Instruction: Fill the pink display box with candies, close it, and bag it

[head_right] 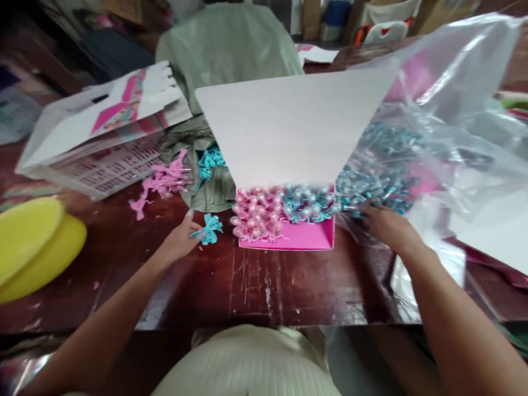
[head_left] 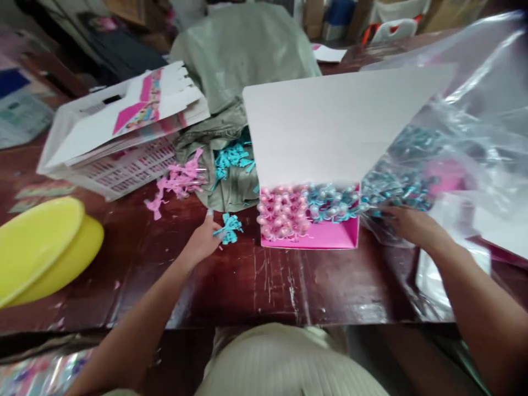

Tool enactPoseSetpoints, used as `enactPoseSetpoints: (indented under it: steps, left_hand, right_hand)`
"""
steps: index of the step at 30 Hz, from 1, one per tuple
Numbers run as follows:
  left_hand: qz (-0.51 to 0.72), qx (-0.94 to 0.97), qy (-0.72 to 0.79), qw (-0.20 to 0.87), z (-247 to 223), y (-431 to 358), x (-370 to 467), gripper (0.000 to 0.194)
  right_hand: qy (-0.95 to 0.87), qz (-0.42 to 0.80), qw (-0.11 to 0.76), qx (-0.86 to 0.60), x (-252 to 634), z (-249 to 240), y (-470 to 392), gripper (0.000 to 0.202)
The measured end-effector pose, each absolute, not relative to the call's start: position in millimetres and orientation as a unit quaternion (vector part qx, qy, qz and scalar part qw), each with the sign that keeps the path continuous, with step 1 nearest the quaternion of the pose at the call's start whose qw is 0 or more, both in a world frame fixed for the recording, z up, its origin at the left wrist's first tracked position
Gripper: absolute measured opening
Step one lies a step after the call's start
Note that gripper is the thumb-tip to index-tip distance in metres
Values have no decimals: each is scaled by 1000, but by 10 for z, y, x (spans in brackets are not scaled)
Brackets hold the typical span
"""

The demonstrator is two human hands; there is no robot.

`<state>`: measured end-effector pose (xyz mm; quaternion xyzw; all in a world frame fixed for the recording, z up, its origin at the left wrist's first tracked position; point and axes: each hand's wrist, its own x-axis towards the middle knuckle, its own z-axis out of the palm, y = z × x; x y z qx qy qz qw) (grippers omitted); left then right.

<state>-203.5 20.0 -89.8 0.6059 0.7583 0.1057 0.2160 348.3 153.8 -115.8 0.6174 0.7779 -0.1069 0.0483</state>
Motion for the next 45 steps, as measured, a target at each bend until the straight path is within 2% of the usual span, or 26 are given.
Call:
enactPoseSetpoints:
  steps: [2, 3, 6, 9, 13, 17, 21, 26, 35, 39, 43, 45]
  left_hand:
    - [155, 578, 765, 237, -885, 104, -2039, 71]
    - [177, 570, 765, 242, -855, 59, -2048, 71]
    - [209, 588, 738, 256, -702, -108, -2007, 52]
    - [261, 635, 647, 332, -514, -324, -1737, 41]
    - [283, 648, 523, 475, -335, -537, -1102, 37]
    - [291, 674, 481, 479, -320, -564, -651, 23]
    - [293, 717, 461, 432, -392, -524, -527, 27]
    - [260, 782, 489, 287, -467, -515, -433, 40]
    - [194, 842, 487, 131, -590, -496, -236, 45]
    - [169, 853, 472, 142, -639, -487, -199, 43]
    - [186, 822, 484, 237, -640, -442, -183, 38]
    - [197, 804, 484, 285, -613, -401, -182, 34]
  right_hand:
    - [762, -65, 2, 644, 3509, -1130, 1415, 48]
    - [750, -44, -41, 658, 3496, -1086, 1319, 50]
    - [724, -60, -208, 655, 3314, -833, 882, 48]
    - [756, -186, -300, 551, 2893, -502, 349, 44]
    - [852, -286, -264, 350, 2193, -270, -43, 29]
    - [874, -318, -250, 269, 1884, -327, -36, 27]
    - [886, -305, -232, 259, 1936, -339, -27, 27]
    - [916, -202, -213, 274, 1992, -315, -66, 25]
    - [893, -244, -201, 319, 2110, -505, -76, 29]
    - [889, -281, -205, 297, 2138, -573, -66, 28]
    - [849, -340, -243, 323, 2155, -674, -126, 27]
    - [831, -355, -247, 350, 2198, -694, -138, 33]
